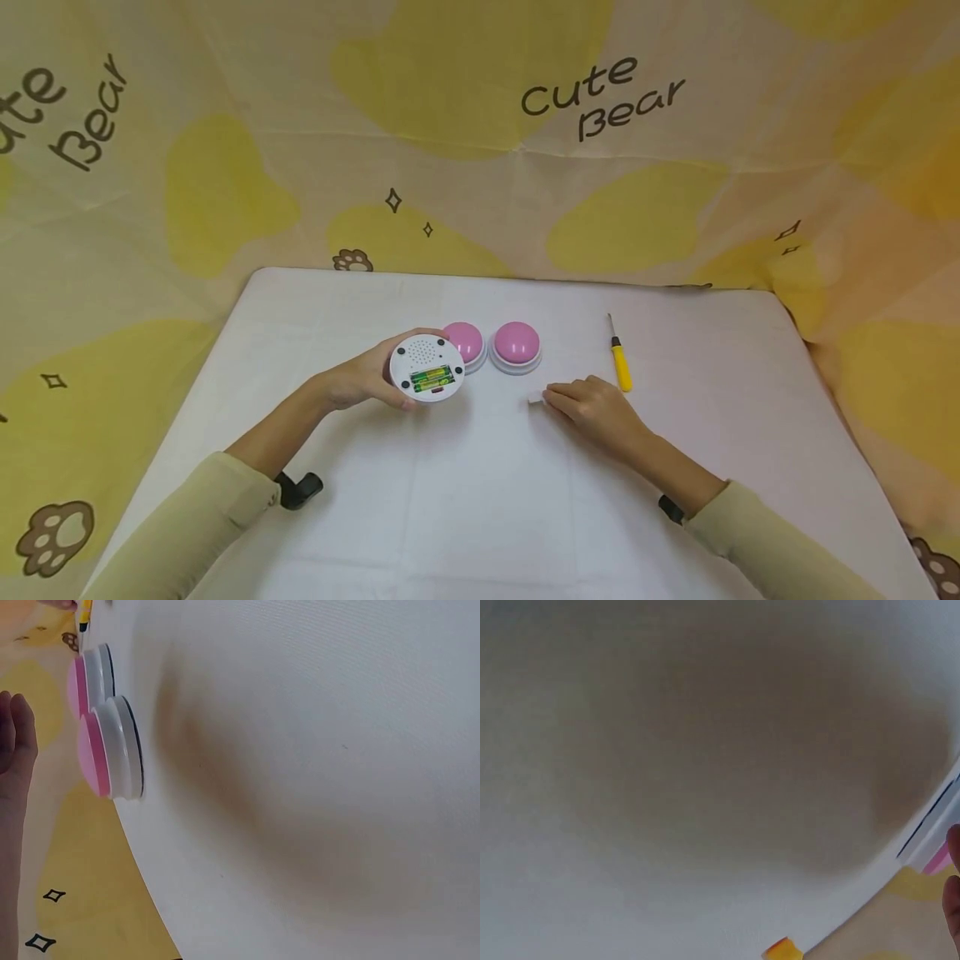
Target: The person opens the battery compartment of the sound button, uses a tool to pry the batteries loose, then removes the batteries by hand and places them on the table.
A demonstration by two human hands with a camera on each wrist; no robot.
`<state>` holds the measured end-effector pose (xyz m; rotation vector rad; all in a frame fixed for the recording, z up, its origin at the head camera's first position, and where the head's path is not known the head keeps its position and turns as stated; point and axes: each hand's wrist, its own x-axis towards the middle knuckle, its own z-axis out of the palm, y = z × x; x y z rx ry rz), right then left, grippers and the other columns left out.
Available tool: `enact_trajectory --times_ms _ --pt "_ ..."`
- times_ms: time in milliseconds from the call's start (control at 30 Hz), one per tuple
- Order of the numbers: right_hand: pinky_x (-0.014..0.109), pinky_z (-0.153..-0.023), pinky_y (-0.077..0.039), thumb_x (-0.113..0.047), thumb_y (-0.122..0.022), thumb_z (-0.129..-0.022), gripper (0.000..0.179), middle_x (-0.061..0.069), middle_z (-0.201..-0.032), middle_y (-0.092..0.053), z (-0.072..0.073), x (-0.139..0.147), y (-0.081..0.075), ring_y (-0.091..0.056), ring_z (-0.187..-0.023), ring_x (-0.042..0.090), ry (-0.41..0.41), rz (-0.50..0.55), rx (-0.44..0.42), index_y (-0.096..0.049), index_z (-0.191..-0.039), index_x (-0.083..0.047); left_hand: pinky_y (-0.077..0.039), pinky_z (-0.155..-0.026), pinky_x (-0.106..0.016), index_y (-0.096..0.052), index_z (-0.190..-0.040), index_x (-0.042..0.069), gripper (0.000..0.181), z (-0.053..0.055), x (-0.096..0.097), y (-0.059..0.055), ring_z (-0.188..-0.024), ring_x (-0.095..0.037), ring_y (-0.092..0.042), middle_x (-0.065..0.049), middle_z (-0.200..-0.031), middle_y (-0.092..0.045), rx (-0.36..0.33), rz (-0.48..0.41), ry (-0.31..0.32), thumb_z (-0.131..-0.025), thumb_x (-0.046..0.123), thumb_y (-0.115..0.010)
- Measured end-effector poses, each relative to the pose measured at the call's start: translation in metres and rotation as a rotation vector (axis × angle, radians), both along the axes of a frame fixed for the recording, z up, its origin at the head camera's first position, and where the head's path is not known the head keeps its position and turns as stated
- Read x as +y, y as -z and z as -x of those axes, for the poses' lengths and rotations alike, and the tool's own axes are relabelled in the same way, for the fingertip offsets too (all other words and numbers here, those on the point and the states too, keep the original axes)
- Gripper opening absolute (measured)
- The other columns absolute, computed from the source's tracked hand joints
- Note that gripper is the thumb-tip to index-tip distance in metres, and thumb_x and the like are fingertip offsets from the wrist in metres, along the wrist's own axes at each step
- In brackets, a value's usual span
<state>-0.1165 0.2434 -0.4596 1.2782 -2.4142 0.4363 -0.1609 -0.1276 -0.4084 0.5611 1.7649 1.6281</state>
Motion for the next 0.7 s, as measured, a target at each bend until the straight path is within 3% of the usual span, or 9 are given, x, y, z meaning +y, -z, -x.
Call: enact_trajectory --times_ms 333,700 --pt "0.032 -0.066 -0.055 -0.001 -0.089 -0.065 0.035 0.008 -0.093 -0.075 -0.003 0.001 0.012 -0.070 -0.079 0.021 -0.016 -0.095 0.013 -0.077 -0.098 -0.002 -0.044 -0.105 -0.039 -0.034 -0.151 0.013 0.092 -0.002 -0.001 -0.004 -0.129 -0.028 -0.045 -0.010 -0.141 -0.047 -0.007 -0.014 0.000 -0.072 -0.008 -0.076" --pt "0.034 -0.071 -0.057 -0.005 -0.089 -0.069 0.031 0.007 -0.097 -0.074 -0.003 0.002 0.015 -0.070 -0.083 0.020 0.001 -0.104 -0.074 -0.078 -0.098 -0.004 -0.043 -0.106 -0.039 -0.031 -0.153 0.010 0.096 -0.001 -0.002 -0.004 -0.129 -0.027 -0.045 -0.010 -0.141 -0.048 0.007 -0.013 0.010 -0.071 -0.005 -0.079"
